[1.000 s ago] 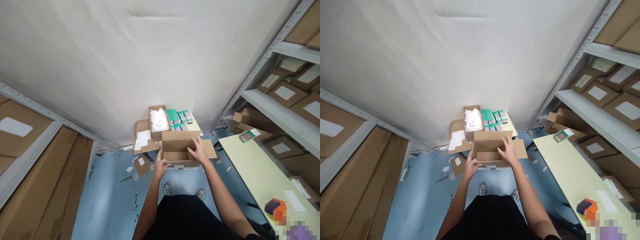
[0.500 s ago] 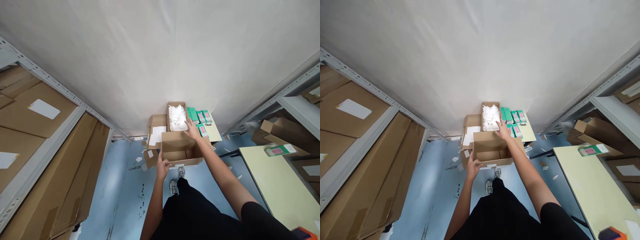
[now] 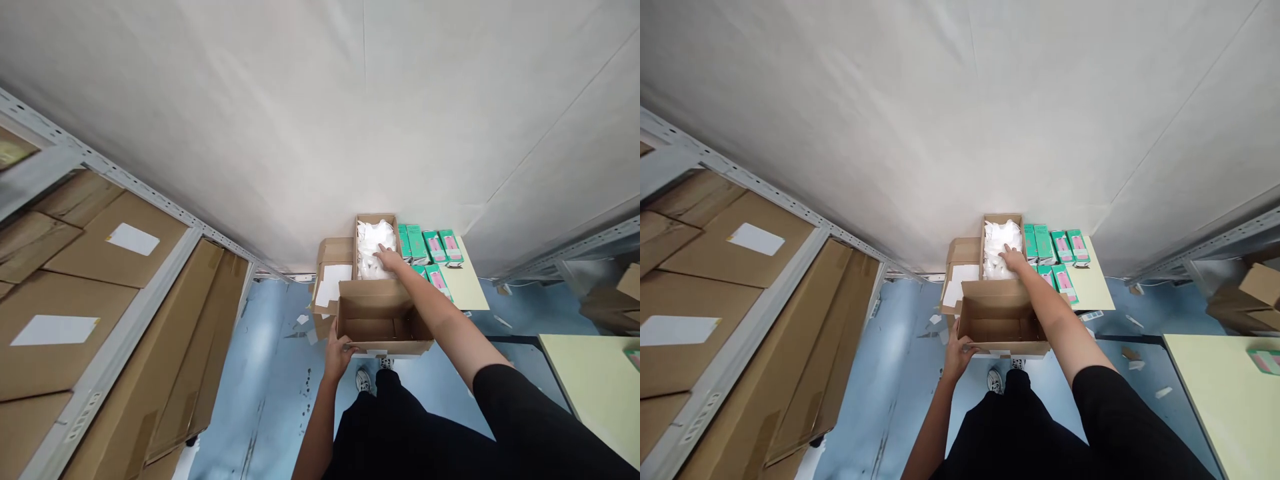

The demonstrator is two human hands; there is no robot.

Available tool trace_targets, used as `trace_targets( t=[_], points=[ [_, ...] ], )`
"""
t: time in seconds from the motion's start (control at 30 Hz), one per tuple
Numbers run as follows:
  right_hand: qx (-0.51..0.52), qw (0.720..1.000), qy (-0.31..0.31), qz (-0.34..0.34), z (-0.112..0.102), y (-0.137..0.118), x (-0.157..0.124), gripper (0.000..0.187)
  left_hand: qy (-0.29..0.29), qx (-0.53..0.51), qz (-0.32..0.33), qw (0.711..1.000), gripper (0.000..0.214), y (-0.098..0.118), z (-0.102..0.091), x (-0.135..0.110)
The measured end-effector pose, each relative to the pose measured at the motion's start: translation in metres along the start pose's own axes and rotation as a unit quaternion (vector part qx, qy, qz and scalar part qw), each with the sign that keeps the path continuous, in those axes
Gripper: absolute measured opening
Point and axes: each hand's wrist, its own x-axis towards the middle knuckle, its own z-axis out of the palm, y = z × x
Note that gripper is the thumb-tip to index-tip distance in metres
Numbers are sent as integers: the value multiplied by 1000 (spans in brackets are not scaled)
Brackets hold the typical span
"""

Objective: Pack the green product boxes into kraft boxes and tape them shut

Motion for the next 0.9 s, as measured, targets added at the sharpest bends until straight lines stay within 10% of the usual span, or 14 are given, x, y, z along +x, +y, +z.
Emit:
trace_targets(
  t=[0.43, 0.73, 0.9],
  points=[
    [-39, 998, -46, 31, -7, -8, -18, 30, -37, -87, -43, 995, 11, -1, -13, 7],
    [-32, 988, 122, 84, -42, -44, -72, 33, -33, -113, -9, 993, 14, -19, -20, 3],
    [77, 944, 312, 75, -38, -72, -130, 28, -23, -112, 16, 993, 14, -31, -20, 1]
  ],
)
